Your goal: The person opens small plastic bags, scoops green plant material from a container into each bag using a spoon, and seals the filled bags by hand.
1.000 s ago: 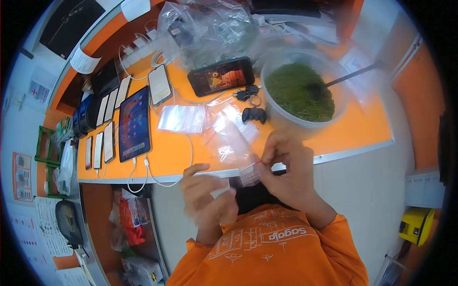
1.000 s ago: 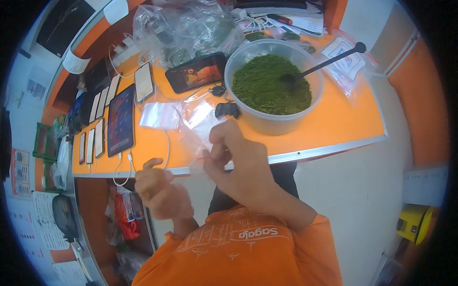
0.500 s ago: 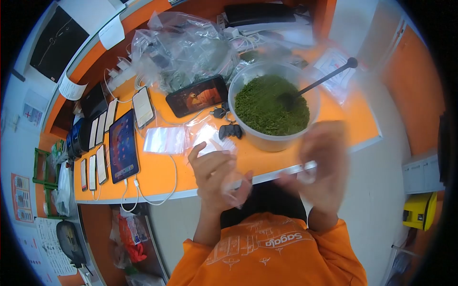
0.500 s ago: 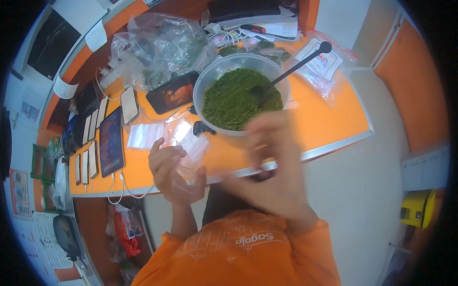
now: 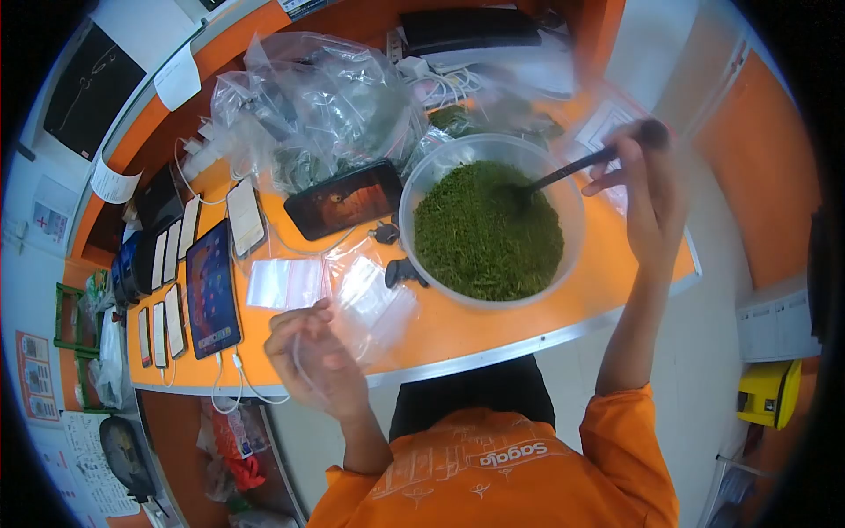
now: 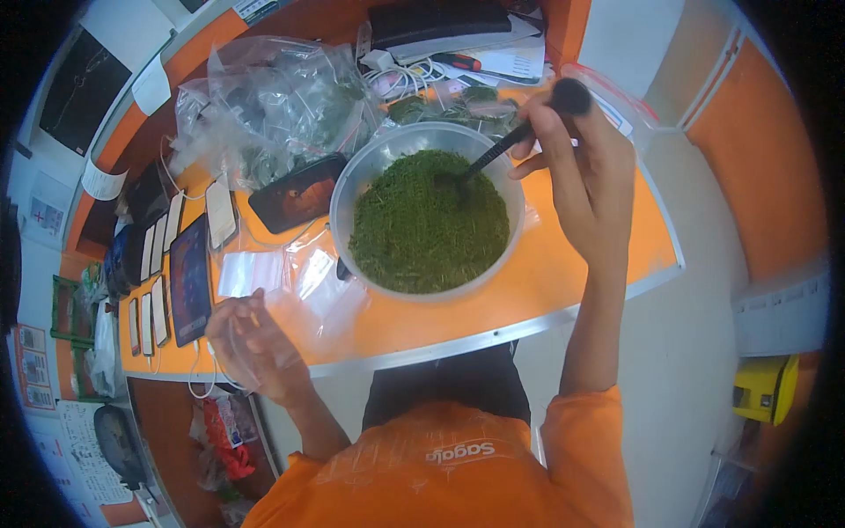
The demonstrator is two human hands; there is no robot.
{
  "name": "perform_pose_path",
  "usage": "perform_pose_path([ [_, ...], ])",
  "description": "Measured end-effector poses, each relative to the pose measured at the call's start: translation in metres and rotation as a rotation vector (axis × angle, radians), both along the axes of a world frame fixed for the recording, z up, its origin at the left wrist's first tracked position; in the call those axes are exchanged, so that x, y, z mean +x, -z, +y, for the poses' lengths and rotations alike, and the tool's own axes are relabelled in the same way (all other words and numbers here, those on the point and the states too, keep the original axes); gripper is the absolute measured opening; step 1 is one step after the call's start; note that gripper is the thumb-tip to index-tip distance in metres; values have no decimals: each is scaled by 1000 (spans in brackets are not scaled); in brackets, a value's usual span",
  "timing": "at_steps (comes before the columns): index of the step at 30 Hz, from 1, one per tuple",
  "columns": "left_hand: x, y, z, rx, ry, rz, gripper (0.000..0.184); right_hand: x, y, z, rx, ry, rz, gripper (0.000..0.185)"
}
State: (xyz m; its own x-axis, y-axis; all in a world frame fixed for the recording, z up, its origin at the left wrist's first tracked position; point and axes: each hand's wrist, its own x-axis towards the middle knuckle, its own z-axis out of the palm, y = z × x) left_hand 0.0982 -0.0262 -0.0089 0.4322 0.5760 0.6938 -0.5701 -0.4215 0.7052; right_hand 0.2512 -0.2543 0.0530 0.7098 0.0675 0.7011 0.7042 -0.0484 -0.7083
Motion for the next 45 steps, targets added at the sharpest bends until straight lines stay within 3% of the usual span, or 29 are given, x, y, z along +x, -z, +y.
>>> perform_pose_path([
  [6,7,7,24,-25,-76,24,38,3,11,-1,-420,-264,-262,11],
  [9,11,11,30,36,-83,53,33,-16,11,5,-353,-290,-237,18],
  [12,15,15,31,75,-128,89,30,-20,9,6,-28,-447,-149,26],
  [16,16,18,33,104,-155,137,28,-13,18,10,8,-196,-14,32],
  [31,15,14,29,89,-249,130,34,10,29,14,193,30,357,31],
  [45,23,-20,21,268,35,139,35,18,29,8,243,96,459,26],
])
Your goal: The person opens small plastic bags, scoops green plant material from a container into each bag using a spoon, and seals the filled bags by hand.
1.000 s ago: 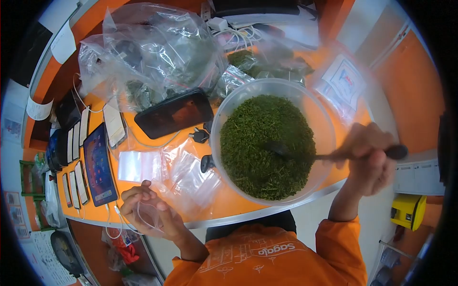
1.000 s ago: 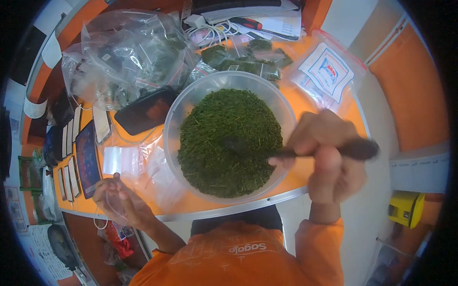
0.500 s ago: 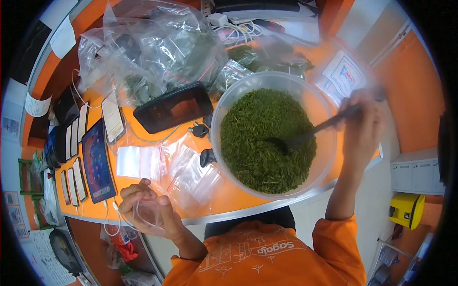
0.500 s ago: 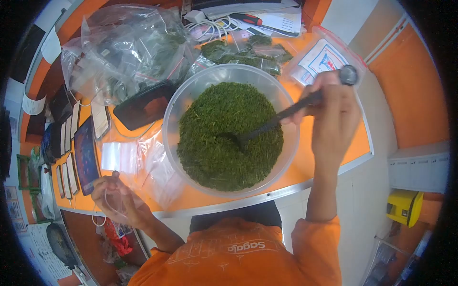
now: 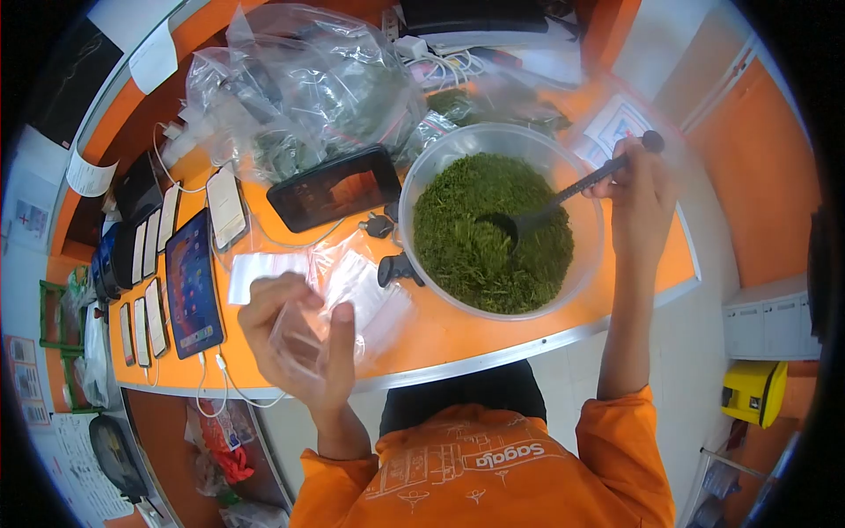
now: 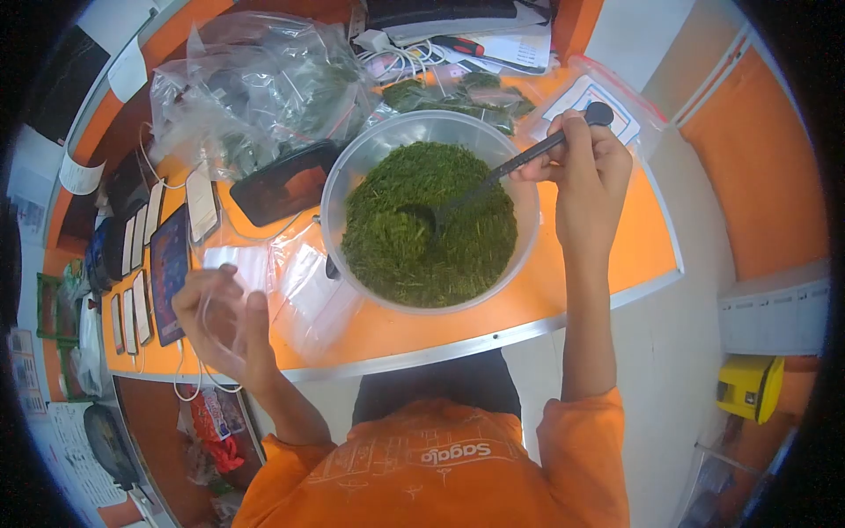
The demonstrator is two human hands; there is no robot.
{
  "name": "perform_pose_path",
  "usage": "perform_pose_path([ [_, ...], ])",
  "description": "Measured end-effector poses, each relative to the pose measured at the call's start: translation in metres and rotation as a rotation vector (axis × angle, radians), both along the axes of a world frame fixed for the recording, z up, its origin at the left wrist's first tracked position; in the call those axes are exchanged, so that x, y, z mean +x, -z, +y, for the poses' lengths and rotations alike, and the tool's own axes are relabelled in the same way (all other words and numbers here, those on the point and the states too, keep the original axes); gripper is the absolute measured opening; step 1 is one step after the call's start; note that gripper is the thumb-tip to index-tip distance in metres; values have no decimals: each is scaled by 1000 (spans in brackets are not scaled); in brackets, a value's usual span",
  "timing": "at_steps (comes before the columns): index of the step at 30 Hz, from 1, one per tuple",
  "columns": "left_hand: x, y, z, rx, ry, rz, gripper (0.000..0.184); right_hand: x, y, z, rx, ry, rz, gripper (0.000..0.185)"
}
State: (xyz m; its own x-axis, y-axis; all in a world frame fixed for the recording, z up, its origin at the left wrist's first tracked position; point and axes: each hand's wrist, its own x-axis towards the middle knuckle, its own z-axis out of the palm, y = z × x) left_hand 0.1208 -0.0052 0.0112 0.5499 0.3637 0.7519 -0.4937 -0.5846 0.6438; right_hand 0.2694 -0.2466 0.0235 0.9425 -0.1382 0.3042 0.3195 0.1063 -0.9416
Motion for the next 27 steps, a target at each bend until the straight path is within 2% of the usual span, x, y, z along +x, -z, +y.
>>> perform_pose_path([
  [2,6,-13,-9,-8,1,74,34,6,3,-4,38,-3,-10,25],
  [4,23,-22,-9,151,72,42,31,10,-1,-7,5,50,-48,24],
  [6,45,-44,-19,231,187,172,29,15,-6,-15,-19,86,-101,23],
  [12,93,-56,-23,471,288,310,30,23,-35,-35,36,112,-261,22],
  [21,113,-49,-49,575,345,360,38,14,-71,-32,-91,135,-402,25],
  [24,117,-48,-53,629,303,372,47,7,-78,-23,-126,207,-444,24],
  [26,119,-49,-56,575,307,442,54,-2,-84,-18,-203,303,-488,23],
  [27,120,-49,-56,547,308,478,57,-5,-85,-17,-253,273,-529,25],
])
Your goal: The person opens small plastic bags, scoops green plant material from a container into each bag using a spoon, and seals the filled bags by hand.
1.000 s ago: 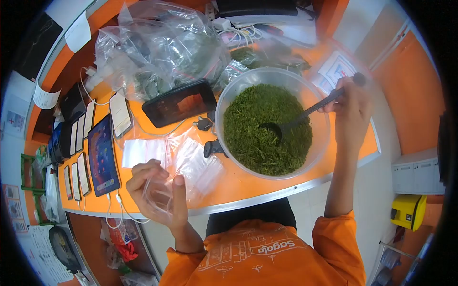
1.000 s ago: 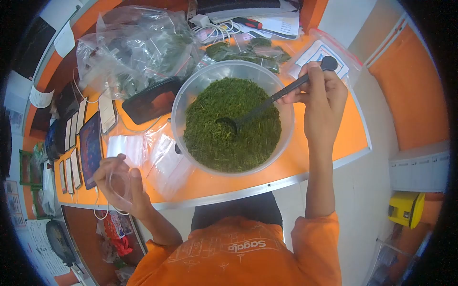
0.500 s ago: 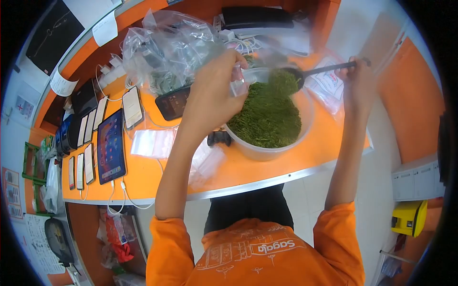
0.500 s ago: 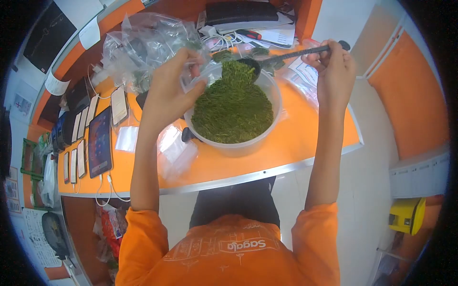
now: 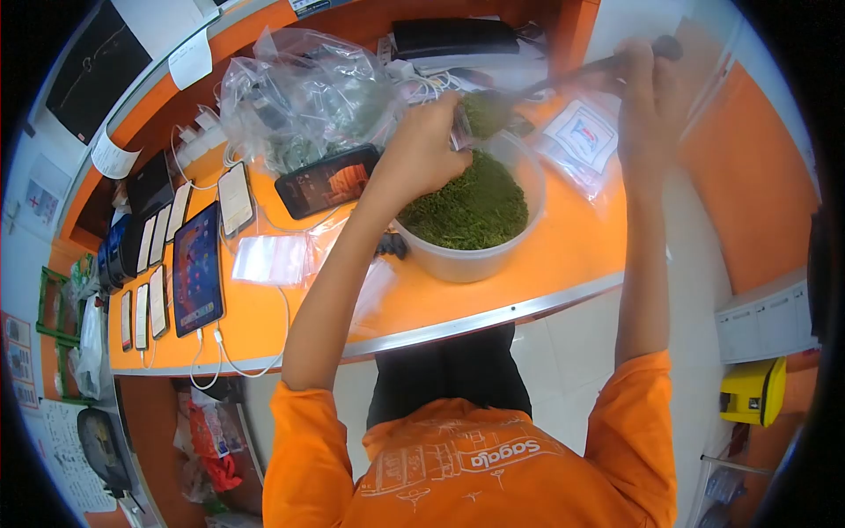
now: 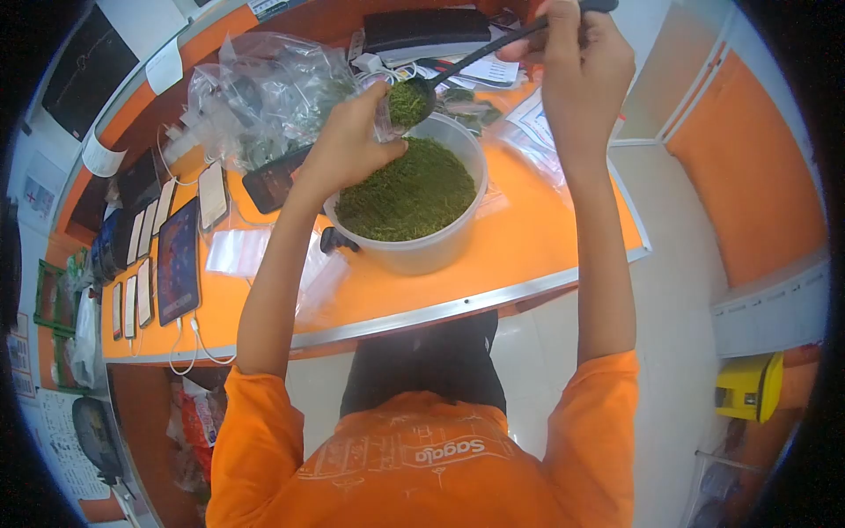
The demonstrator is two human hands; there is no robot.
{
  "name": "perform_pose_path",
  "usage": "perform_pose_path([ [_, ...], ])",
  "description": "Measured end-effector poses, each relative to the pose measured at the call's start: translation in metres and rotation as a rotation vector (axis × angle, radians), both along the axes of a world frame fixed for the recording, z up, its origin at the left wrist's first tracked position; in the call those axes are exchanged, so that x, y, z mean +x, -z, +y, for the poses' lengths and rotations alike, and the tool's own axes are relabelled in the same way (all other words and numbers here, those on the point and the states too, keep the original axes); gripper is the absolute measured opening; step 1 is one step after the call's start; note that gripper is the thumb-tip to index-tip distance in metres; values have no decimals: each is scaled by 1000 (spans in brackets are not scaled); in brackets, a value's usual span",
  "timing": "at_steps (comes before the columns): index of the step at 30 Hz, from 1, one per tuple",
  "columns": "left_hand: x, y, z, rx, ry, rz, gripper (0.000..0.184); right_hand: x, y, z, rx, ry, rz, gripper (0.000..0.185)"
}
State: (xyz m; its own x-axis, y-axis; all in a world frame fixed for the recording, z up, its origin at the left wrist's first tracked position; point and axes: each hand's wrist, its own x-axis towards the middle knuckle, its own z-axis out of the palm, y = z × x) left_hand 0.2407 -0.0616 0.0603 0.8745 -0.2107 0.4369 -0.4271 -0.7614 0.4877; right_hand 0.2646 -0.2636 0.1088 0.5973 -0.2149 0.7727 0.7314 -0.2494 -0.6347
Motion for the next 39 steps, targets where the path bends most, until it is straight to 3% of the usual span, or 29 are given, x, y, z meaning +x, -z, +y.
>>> perform_pose_path([
  [3,1,1,-1,-4,-48,24,65,-6,0,3,-163,-67,-127,31],
  [6,9,6,2,-154,17,116,61,-19,5,13,-287,-102,-299,37],
  [10,13,14,6,-537,163,278,52,-21,6,10,-503,-246,-607,12],
  [13,12,13,7,-643,234,352,47,-18,14,9,-464,-475,-721,12],
  [18,10,12,9,-752,221,493,54,-40,14,7,-750,-324,-923,20],
  [21,9,10,9,-759,294,521,48,-50,20,8,-833,-188,-939,27],
  [25,12,14,13,-993,474,611,41,-43,27,1,-606,-324,-756,29],
  [26,11,13,14,-1042,502,635,43,-36,35,0,-404,-384,-713,34],
  [29,10,14,18,-1209,549,686,45,-30,40,0,-129,-262,-648,37],
  [33,3,11,21,-1377,573,720,43,-34,49,-2,92,-106,-357,34],
  [35,-3,6,21,-1351,578,694,43,-30,56,-5,84,-128,-254,33],
  [39,8,12,27,-1116,722,598,46,-25,65,-1,46,-203,242,26],
])
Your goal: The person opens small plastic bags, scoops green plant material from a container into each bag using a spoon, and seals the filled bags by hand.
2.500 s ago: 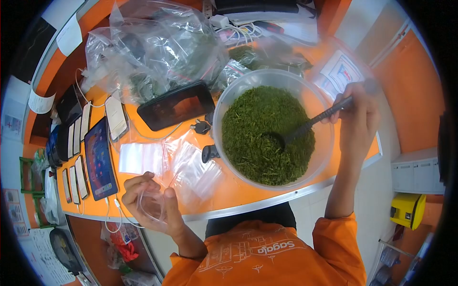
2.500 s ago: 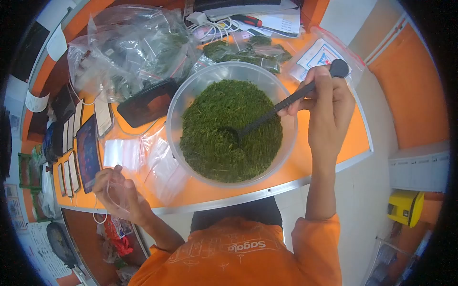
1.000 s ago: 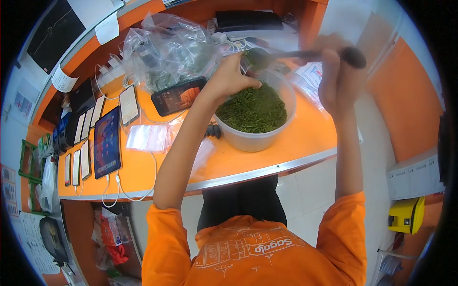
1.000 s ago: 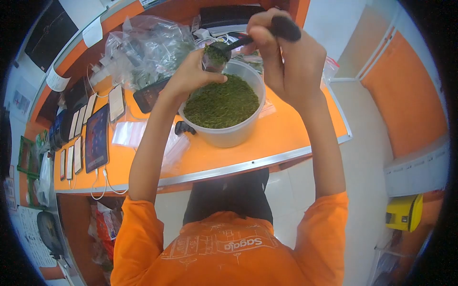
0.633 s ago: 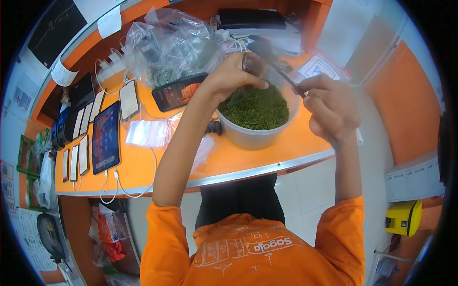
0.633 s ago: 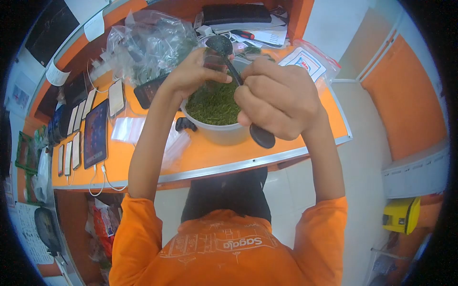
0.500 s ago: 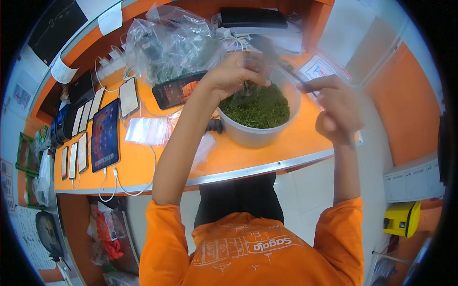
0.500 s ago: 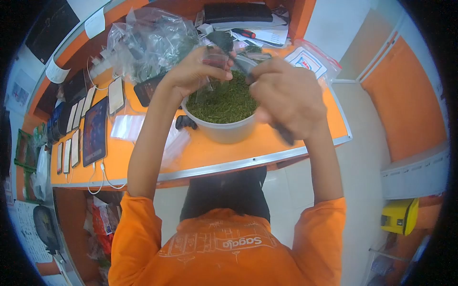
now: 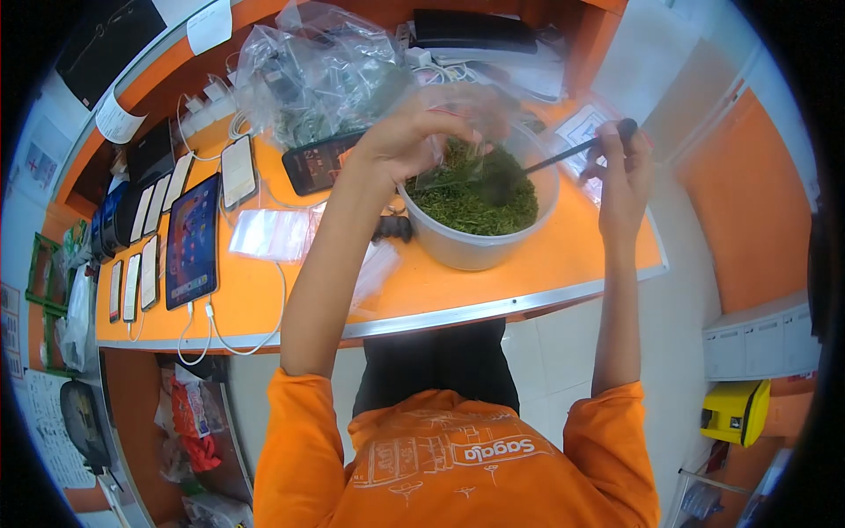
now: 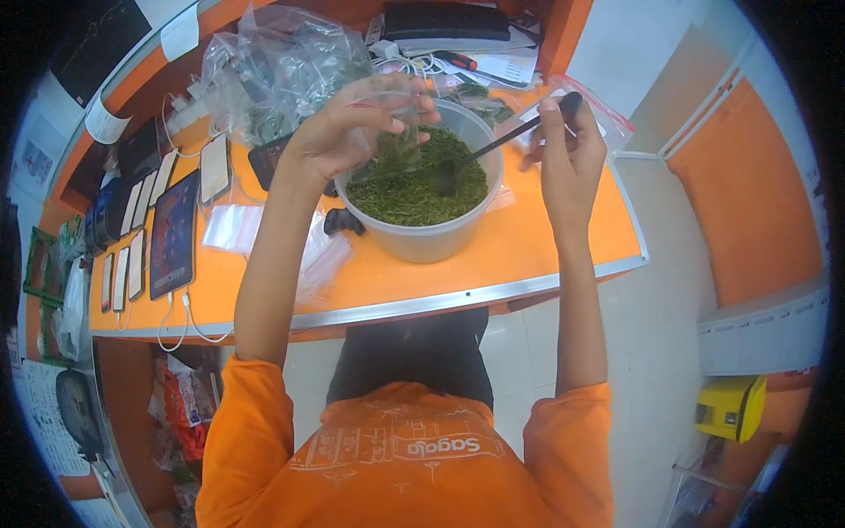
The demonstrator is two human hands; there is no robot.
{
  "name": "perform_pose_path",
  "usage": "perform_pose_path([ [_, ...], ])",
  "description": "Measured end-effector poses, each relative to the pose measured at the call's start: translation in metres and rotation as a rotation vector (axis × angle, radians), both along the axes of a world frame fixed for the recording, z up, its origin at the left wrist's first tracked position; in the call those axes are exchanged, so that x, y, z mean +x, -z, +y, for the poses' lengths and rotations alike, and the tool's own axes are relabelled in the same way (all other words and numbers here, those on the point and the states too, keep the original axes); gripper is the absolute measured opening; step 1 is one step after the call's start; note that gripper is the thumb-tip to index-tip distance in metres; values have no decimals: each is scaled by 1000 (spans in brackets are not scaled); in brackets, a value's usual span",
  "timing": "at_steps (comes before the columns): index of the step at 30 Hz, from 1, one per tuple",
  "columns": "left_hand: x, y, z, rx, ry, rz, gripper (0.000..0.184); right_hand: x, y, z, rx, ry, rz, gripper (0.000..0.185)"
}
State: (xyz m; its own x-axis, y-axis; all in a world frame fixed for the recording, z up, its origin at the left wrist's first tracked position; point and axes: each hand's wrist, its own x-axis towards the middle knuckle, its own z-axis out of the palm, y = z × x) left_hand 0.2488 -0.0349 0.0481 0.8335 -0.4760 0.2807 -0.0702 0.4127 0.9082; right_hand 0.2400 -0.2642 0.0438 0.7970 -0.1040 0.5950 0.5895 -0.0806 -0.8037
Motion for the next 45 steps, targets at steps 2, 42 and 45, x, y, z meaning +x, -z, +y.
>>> perform_pose_path([
  [2,0,2,1,12,13,28,48,8,8,-13,-31,258,-76,20],
  [42,-15,-2,4,886,-296,-628,28,18,-37,19,-820,-245,-205,17],
  [45,-9,4,12,759,-377,-478,24,15,-35,16,-836,-315,-226,18],
])
